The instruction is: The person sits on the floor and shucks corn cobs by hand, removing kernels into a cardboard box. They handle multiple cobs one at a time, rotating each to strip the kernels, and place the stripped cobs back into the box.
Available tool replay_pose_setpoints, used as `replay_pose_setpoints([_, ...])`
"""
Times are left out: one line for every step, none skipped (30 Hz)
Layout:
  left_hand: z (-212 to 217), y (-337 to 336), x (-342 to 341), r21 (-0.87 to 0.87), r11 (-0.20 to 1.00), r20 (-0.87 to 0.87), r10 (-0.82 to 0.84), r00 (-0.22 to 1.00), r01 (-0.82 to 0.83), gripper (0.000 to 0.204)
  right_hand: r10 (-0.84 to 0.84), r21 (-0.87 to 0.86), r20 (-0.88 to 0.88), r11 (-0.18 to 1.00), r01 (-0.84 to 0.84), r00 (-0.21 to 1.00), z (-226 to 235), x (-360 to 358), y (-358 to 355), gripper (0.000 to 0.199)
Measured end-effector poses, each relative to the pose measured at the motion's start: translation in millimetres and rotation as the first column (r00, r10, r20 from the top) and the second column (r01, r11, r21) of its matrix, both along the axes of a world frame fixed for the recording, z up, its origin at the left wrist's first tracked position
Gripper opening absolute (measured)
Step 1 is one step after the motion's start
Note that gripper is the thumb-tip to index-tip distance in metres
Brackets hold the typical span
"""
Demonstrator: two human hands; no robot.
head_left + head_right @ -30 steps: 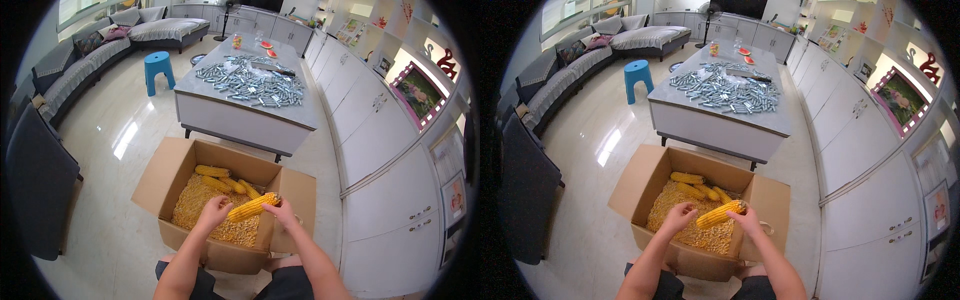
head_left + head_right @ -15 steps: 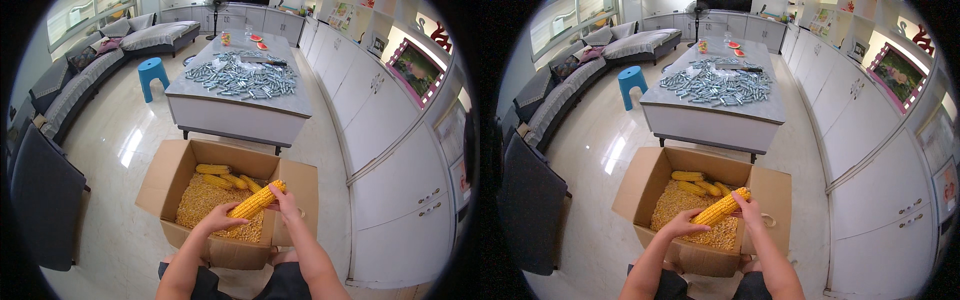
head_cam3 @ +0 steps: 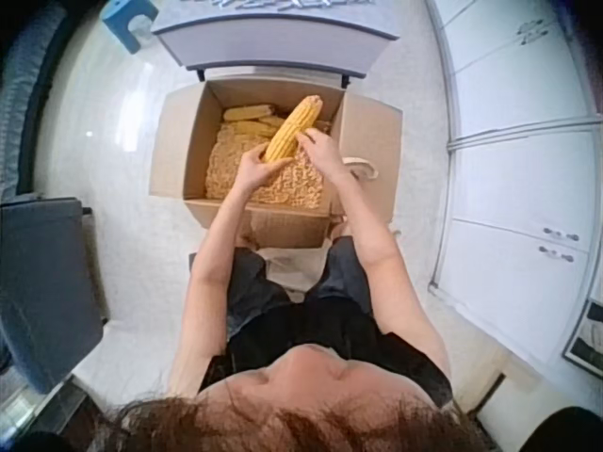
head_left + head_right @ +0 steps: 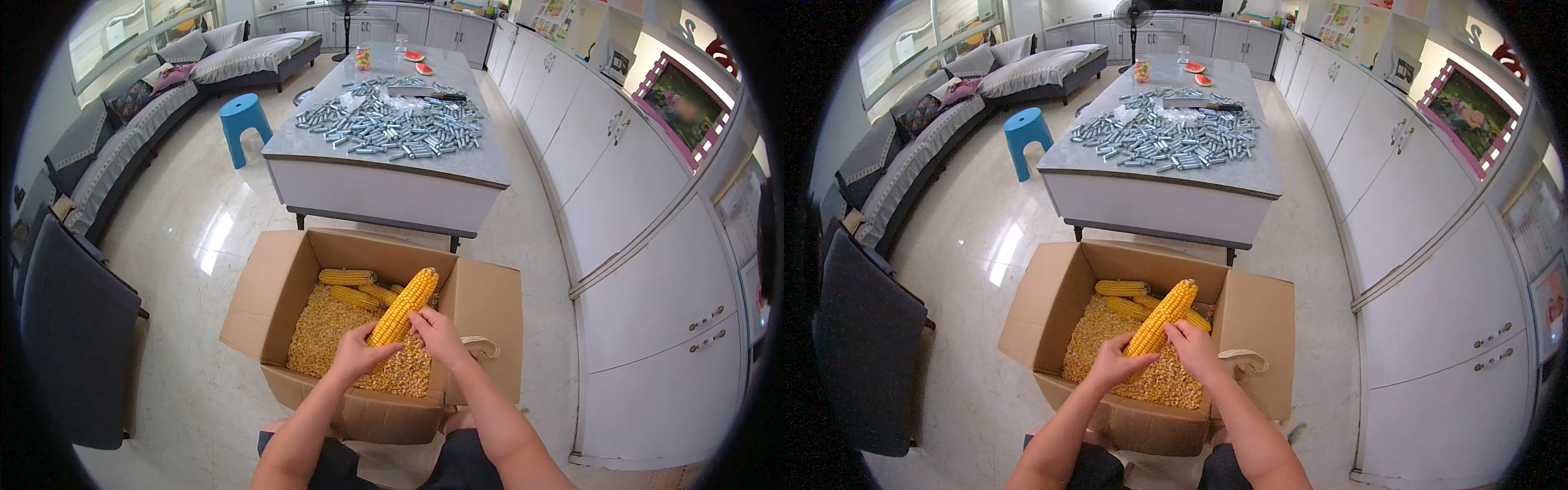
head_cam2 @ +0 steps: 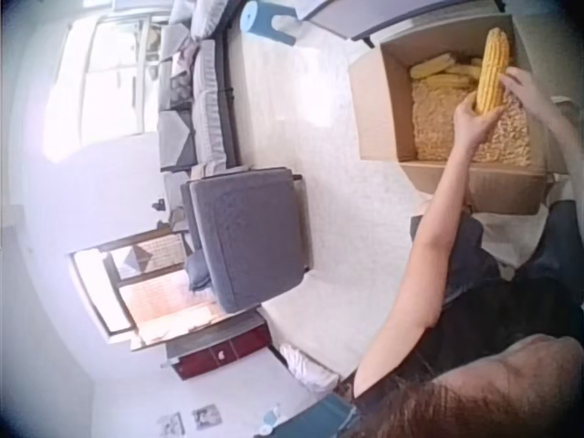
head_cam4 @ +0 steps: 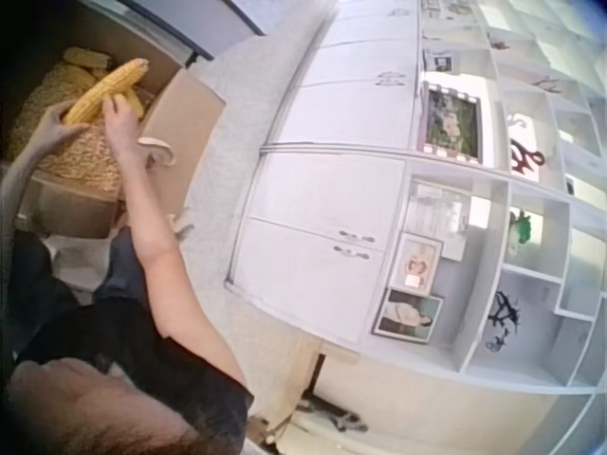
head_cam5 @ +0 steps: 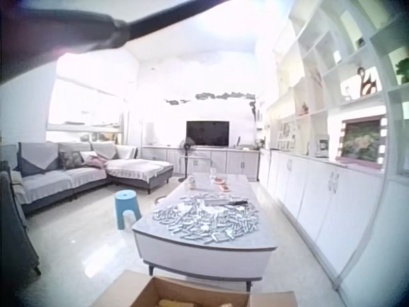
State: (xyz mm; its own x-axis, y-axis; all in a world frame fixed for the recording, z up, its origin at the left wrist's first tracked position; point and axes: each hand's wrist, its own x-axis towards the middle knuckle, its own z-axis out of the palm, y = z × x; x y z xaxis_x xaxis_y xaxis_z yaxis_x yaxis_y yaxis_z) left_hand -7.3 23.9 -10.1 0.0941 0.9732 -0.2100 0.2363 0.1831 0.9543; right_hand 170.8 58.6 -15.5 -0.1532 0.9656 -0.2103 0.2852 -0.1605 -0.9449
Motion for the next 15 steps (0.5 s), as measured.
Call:
replay_pose_setpoints([0.5, -0.3, -0.1, -0.022, 1.000, 0.022, 0.013, 1.000, -0.012, 0.046, -0.051, 0.021, -0.061, 0.998, 0.053, 0.997, -2.6, -1.2, 1.1, 0.031])
replay_pose_setpoints([-1.0, -0.1, 0.3, -0.031, 0.999, 0.051, 0.023, 0.998, -0.022, 0.046, -0.101, 0.038, -0.122, 0.994, 0.106, 0.987, -5.9, -1.9, 2.5, 0.032])
replay_pose_setpoints([-3.4, 0.3, 0.4, -0.040, 0.999, 0.081, 0.035, 0.996, -0.032, 0.045, -0.141, 0.054, -0.182, 0.987, 0.153, 0.973, -10.4, 0.6, 6.2, 0.031])
replay_pose_setpoints([-4.3, 0.3, 1.4, -0.048, 0.998, 0.111, 0.043, 0.993, -0.038, 0.045, -0.183, 0.068, -0.241, 0.977, 0.204, 0.953, -14.9, 8.7, 11.7, 0.031])
replay_pose_setpoints([-3.3, -0.1, 1.2, -0.086, 0.995, 0.156, 0.055, 0.986, -0.041, 0.045, -0.222, 0.079, -0.300, 0.964, 0.256, 0.928, -16.7, 17.2, 15.5, 0.030])
replay_pose_setpoints([-2.0, -0.3, 0.0, -0.126, 0.991, 0.200, 0.071, 0.977, -0.047, 0.044, -0.278, 0.044, -0.335, 0.950, 0.310, 0.900, -15.9, 24.6, 17.7, 0.030])
replay_pose_setpoints([-0.3, -0.5, -1.4, -0.165, 0.985, 0.244, 0.089, 0.966, -0.049, 0.043, -0.334, 0.007, -0.368, 0.932, 0.362, 0.868, -14.5, 32.6, 19.6, 0.029])
replay_pose_setpoints([2.2, -1.0, -3.3, -0.182, 0.981, 0.212, 0.107, 0.971, -0.068, 0.042, -0.390, -0.031, -0.399, 0.910, 0.413, 0.830, -14.1, 41.1, 20.2, 0.029])
replay_pose_setpoints([5.2, -1.3, -4.7, -0.198, 0.976, 0.181, 0.121, 0.976, -0.085, 0.042, -0.389, 0.008, -0.308, 0.912, 0.411, 0.868, -14.8, 51.1, 20.0, 0.027])
replay_pose_setpoints([6.3, -1.4, -5.4, -0.217, 0.971, 0.154, 0.132, 0.979, -0.097, 0.041, -0.391, 0.045, -0.210, 0.912, 0.408, 0.896, -16.8, 63.1, 19.8, 0.026])
replay_pose_setpoints([5.8, -1.7, -7.6, -0.217, 0.970, 0.160, 0.146, 0.976, -0.109, 0.041, -0.393, 0.081, -0.109, 0.912, 0.402, 0.913, -20.8, 77.3, 20.4, 0.024])
replay_pose_setpoints([3.9, -2.0, -7.9, -0.218, 0.969, 0.169, 0.151, 0.974, -0.112, 0.041, -0.366, 0.191, 0.082, 0.919, 0.345, 0.927, -41.0, 101.5, 22.4, 0.022])
replay_pose_setpoints([2.1, -3.2, -10.0, -0.222, 0.967, 0.176, 0.166, 0.970, -0.125, 0.041, -0.348, 0.165, 0.224, 0.934, 0.316, 0.911, -38.8, 110.2, 18.2, 0.023])
replay_pose_setpoints([4.8, -5.4, -11.1, -0.224, 0.966, 0.191, 0.173, 0.966, -0.128, 0.042, -0.319, 0.133, 0.360, 0.948, 0.290, 0.877, -35.7, 117.3, 13.8, 0.025])
replay_pose_setpoints([1.2, -4.8, -11.1, -0.213, 0.969, 0.172, 0.164, 0.971, -0.125, 0.042, -0.285, 0.101, 0.492, 0.957, 0.271, 0.823, -32.1, 126.1, 9.1, 0.028])
